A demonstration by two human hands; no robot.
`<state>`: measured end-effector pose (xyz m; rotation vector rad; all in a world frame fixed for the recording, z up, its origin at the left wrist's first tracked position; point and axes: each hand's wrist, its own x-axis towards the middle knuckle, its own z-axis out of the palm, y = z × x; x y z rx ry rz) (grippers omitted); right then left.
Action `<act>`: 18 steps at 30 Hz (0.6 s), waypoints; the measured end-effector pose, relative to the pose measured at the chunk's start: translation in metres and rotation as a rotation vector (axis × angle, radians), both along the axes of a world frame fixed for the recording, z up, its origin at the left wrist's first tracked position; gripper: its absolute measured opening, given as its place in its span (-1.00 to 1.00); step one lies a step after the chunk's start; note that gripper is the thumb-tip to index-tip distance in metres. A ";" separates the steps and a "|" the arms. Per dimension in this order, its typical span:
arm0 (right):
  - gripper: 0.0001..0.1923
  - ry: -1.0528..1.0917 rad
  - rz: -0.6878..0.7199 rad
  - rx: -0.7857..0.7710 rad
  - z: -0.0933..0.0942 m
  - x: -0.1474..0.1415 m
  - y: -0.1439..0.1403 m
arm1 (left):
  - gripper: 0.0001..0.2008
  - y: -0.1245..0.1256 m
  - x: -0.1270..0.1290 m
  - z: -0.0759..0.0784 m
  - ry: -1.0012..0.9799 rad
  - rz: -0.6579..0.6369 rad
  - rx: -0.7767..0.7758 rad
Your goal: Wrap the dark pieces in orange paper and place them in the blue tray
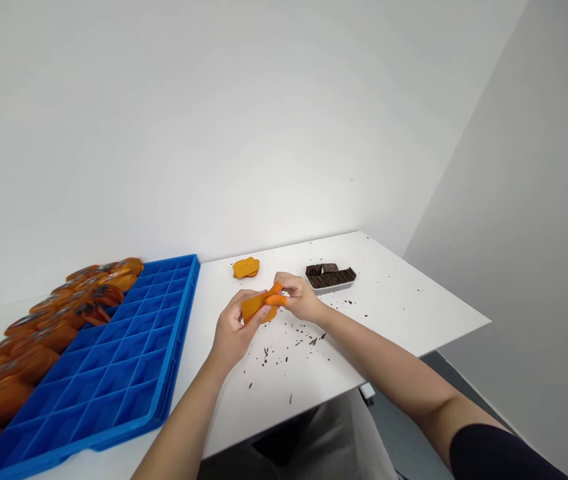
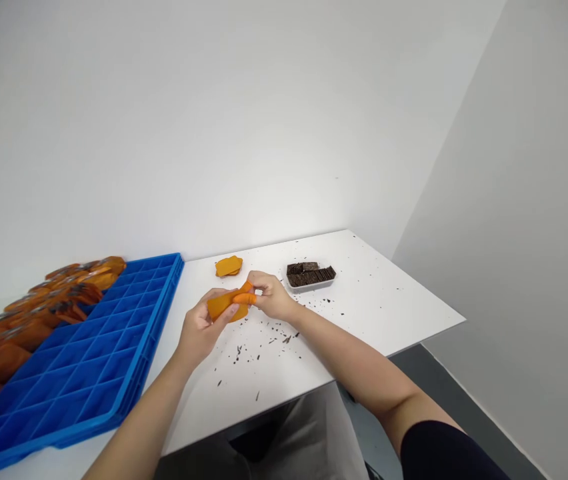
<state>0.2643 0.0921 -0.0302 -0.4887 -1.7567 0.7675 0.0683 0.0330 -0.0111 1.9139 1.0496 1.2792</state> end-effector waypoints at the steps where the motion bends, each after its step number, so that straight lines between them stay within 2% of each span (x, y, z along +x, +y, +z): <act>1: -0.51 -0.002 0.012 -0.006 0.000 0.001 0.001 | -0.71 0.000 -0.002 -0.002 -0.029 -0.005 -0.023; 5: -0.50 -0.020 0.075 -0.060 -0.001 0.003 0.001 | -0.74 -0.001 -0.010 -0.009 -0.087 -0.030 -0.074; 10: -0.56 0.001 0.232 -0.190 -0.003 0.004 0.001 | -0.75 -0.007 -0.013 -0.012 -0.095 -0.042 -0.093; 14: -0.56 -0.089 0.174 -0.120 -0.003 0.008 0.005 | -0.75 -0.012 -0.012 -0.011 -0.107 -0.102 -0.098; 18: -0.55 -0.219 0.135 -0.006 -0.002 0.014 0.007 | -0.77 -0.010 -0.014 -0.014 -0.072 -0.097 -0.126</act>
